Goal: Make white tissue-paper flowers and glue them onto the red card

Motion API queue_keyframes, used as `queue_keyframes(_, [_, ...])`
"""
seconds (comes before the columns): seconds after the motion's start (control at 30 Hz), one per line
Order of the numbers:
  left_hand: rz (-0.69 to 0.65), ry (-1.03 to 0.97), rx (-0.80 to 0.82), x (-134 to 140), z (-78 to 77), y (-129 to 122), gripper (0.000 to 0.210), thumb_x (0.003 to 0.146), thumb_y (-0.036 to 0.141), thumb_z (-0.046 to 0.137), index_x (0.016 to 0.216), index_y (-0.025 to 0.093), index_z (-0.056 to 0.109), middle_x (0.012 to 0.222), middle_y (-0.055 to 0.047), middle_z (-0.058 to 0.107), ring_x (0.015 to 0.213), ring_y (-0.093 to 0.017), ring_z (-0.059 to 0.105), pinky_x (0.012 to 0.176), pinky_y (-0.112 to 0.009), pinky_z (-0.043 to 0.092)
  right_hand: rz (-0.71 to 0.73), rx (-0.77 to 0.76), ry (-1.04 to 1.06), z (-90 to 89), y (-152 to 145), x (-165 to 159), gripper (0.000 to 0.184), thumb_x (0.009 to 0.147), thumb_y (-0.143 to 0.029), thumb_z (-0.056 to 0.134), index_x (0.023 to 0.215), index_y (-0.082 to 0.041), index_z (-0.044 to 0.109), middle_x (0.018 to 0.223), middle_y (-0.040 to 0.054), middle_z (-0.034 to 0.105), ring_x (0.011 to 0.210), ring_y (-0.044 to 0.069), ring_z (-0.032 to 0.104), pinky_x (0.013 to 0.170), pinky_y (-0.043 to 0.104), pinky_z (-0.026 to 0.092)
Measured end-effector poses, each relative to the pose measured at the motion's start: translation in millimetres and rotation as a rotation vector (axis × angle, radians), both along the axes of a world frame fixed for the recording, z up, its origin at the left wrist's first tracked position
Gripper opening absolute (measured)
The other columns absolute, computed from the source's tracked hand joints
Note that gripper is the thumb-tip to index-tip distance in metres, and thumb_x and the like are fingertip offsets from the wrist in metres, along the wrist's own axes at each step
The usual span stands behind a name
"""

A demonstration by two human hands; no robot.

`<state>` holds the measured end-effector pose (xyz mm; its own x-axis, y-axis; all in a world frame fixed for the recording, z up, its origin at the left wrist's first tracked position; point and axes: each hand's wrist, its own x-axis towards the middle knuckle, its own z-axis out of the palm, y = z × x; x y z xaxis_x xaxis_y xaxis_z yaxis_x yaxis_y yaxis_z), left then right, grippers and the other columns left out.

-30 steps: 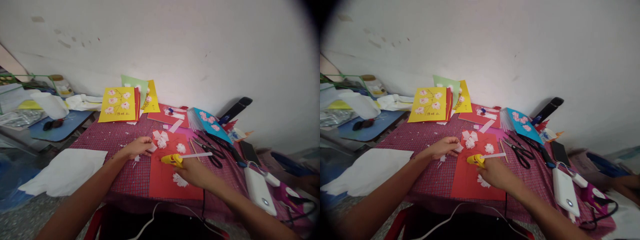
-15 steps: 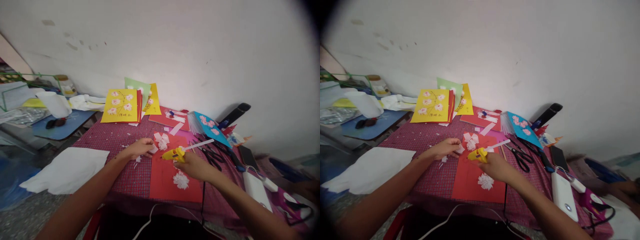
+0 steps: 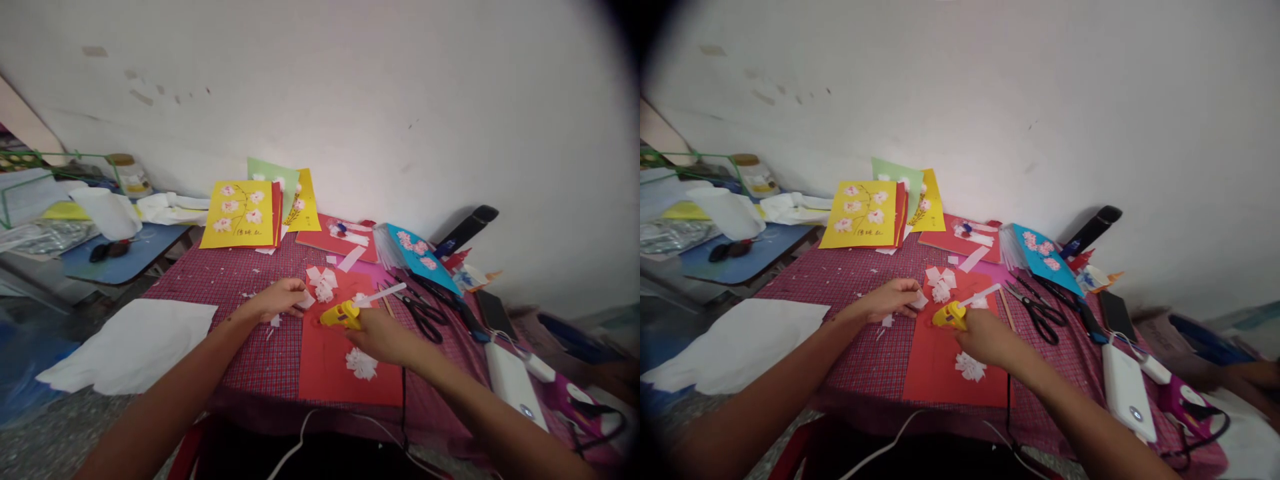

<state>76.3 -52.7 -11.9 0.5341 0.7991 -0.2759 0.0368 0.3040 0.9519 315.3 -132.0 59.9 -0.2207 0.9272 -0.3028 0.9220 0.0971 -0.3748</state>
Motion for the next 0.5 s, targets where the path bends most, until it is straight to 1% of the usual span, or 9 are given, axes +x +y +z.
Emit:
queue_keyframes(0.07, [0.008, 0.008, 0.005, 0.1, -0.1, -0.2, 0.025, 0.074, 0.032, 0.072, 0.084, 0.016, 0.055, 0.085, -0.002, 0.063, 0.079, -0.016, 0.066, 0.077, -0.036, 0.058, 0.031, 0.082, 0.013, 5.7, -5.4, -1.6, 0.014, 0.086, -0.026, 0.064, 0.087, -0.017, 0.074, 0.079, 0.0088, 0.073, 0.069, 0.019, 0.064, 0.059, 0.025, 0.038])
queue_keyframes(0.13, [0.018, 0.012, 0.017, 0.2, -0.4, -0.4, 0.023, 0.074, 0.031, 0.071, 0.084, 0.016, 0.055, 0.085, -0.002, 0.062, 0.079, -0.016, 0.065, 0.077, -0.035, 0.058, 0.044, 0.13, 0.049, 11.9, -11.8, -0.4, 0.013, 0.086, -0.025, 0.062, 0.087, -0.018, 0.072, 0.077, 0.0071, 0.072, 0.066, 0.018, 0.063, 0.059, 0.026, 0.038])
queue_keyframes(0.2, [0.023, 0.012, 0.025, 0.1, -0.4, -0.8, 0.023, 0.074, 0.031, 0.071, 0.083, 0.017, 0.056, 0.083, -0.001, 0.061, 0.078, -0.016, 0.064, 0.076, -0.035, 0.058, 0.017, 0.132, 0.13, 17.8, -18.3, 6.7, 0.013, 0.087, -0.026, 0.06, 0.085, -0.019, 0.07, 0.072, 0.0036, 0.069, 0.061, 0.016, 0.059, 0.056, 0.025, 0.037])
queue_keyframes(0.23, [0.021, 0.009, 0.021, 0.0, -0.2, -1.1, 0.023, 0.074, 0.031, 0.071, 0.083, 0.017, 0.056, 0.082, -0.001, 0.06, 0.077, -0.015, 0.064, 0.076, -0.035, 0.058, -0.025, 0.122, 0.194, 20.2, -21.3, 13.1, 0.013, 0.087, -0.028, 0.06, 0.086, -0.019, 0.068, 0.07, 0.0019, 0.067, 0.059, 0.015, 0.057, 0.054, 0.025, 0.037])
queue_keyframes(0.3, [0.01, 0.002, 0.004, -0.3, 0.7, -1.7, 0.024, 0.074, 0.032, 0.072, 0.083, 0.017, 0.056, 0.083, -0.002, 0.061, 0.077, -0.016, 0.064, 0.076, -0.034, 0.057, -0.161, 0.115, 0.357, 23.1, -26.6, 32.8, 0.018, 0.085, -0.036, 0.063, 0.09, -0.019, 0.065, 0.068, -0.0008, 0.064, 0.056, 0.014, 0.054, 0.051, 0.024, 0.038])
queue_keyframes(0.37, [0.002, -0.003, -0.003, -0.5, 1.8, -2.1, 0.025, 0.073, 0.033, 0.073, 0.083, 0.017, 0.057, 0.084, -0.002, 0.063, 0.079, -0.016, 0.065, 0.076, -0.033, 0.057, -0.332, 0.141, 0.496, 21.8, -31.2, 60.4, 0.03, 0.082, -0.047, 0.066, 0.091, -0.019, 0.063, 0.066, -0.0019, 0.061, 0.053, 0.014, 0.053, 0.05, 0.025, 0.04])
queue_keyframes(0.43, [0.007, 0.007, 0.009, -0.6, 2.6, -2.1, 0.026, 0.073, 0.034, 0.074, 0.083, 0.017, 0.057, 0.083, -0.002, 0.062, 0.077, -0.016, 0.064, 0.076, -0.033, 0.057, -0.486, 0.156, 0.536, 15.0, -35.4, 92.3, 0.038, 0.082, -0.056, 0.066, 0.08, -0.019, 0.061, 0.062, -0.0003, 0.061, 0.053, 0.014, 0.053, 0.05, 0.026, 0.041])
queue_keyframes(0.47, [0.011, 0.017, 0.015, -0.6, 2.7, -2.0, 0.027, 0.072, 0.035, 0.074, 0.082, 0.018, 0.056, 0.082, -0.001, 0.061, 0.076, -0.016, 0.064, 0.075, -0.034, 0.057, -0.566, 0.154, 0.549, 9.3, -37.6, 108.2, 0.042, 0.082, -0.06, 0.066, 0.073, -0.019, 0.059, 0.061, 0.0011, 0.062, 0.053, 0.014, 0.054, 0.05, 0.026, 0.042])
queue_keyframes(0.5, [0.013, 0.025, 0.018, -0.6, 2.8, -1.8, 0.027, 0.072, 0.035, 0.074, 0.081, 0.018, 0.056, 0.081, 0.0, 0.06, 0.075, -0.015, 0.063, 0.075, -0.034, 0.057, -0.63, 0.146, 0.599, 2.3, -39.9, 122.8, 0.044, 0.083, -0.061, 0.066, 0.071, -0.019, 0.059, 0.061, 0.0018, 0.062, 0.053, 0.014, 0.055, 0.05, 0.026, 0.043])
